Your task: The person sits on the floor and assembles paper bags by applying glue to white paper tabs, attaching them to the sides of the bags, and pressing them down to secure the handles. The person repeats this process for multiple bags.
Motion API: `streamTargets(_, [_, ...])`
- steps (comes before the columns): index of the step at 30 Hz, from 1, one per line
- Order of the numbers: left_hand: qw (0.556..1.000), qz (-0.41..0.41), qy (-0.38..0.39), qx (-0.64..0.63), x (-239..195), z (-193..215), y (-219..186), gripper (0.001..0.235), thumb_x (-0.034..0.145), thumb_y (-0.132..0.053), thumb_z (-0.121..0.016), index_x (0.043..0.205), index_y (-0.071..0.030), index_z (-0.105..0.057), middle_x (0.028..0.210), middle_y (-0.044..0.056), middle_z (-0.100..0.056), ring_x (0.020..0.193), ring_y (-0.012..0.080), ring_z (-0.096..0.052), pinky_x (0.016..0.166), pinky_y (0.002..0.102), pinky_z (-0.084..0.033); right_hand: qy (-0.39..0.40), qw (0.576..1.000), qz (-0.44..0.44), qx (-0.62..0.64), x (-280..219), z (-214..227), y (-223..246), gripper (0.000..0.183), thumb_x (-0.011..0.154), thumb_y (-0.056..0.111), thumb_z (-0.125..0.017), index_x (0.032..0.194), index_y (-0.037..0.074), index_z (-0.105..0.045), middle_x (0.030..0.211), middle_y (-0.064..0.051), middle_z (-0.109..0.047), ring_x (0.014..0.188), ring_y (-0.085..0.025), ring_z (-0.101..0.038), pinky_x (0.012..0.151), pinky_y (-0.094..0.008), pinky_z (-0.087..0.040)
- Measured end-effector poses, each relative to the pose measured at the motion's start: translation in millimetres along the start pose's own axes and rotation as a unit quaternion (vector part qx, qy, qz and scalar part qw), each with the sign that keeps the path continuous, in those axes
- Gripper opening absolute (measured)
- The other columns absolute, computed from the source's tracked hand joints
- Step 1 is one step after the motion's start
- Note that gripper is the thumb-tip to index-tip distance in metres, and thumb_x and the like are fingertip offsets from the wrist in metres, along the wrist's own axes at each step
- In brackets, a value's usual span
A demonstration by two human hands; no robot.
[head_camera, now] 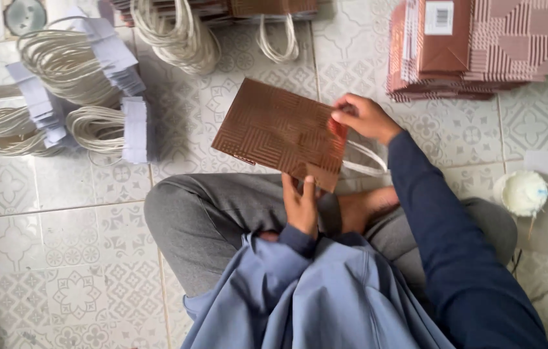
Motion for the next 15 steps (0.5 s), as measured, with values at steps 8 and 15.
streamTargets(8, [0.929, -0.292, 0.181, 0.139, 99.4, -63.5, -173.0, 0.036, 0.106, -0.024, -0.059, 0.138, -0.006, -0.059, 0.132, 0.010, -0.067, 0.124, 0.0195, -0.062, 0.110, 0.034, -0.050, -0.102, 0.891, -0.027, 0.442, 17.1, 68.8, 75.3, 0.075, 0.092, 0.008, -0.072, 0.158, 0.001, -0.037, 0.133, -0.010, -0.057, 0.107, -0.016, -0.065, 0.092, -0.026, -0.060])
streamTargets(15, [0.950, 0.033, 0.148, -0.272, 315.7, -110.0, -150.5, 0.045, 0.096, -0.038, -0.065, 0.134, -0.013, -0.064, 0.127, 0.011, -0.071, 0.121, 0.0314, -0.064, 0.109, 0.053, -0.047, -0.304, 0.870, 0.069, 0.381, 188.8, 61.8, 20.2, 0.059, 0.096, -0.007, -0.073, 0.148, -0.003, -0.047, 0.119, -0.017, -0.068, 0.093, -0.018, -0.074, 0.080, -0.029, -0.068])
Point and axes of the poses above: each hand's wrist, its own x-axis towards the middle knuckle, its own z-axis out of the back of the hand, y = z × x, the point moved 6 cm from there along x, towards the middle knuckle
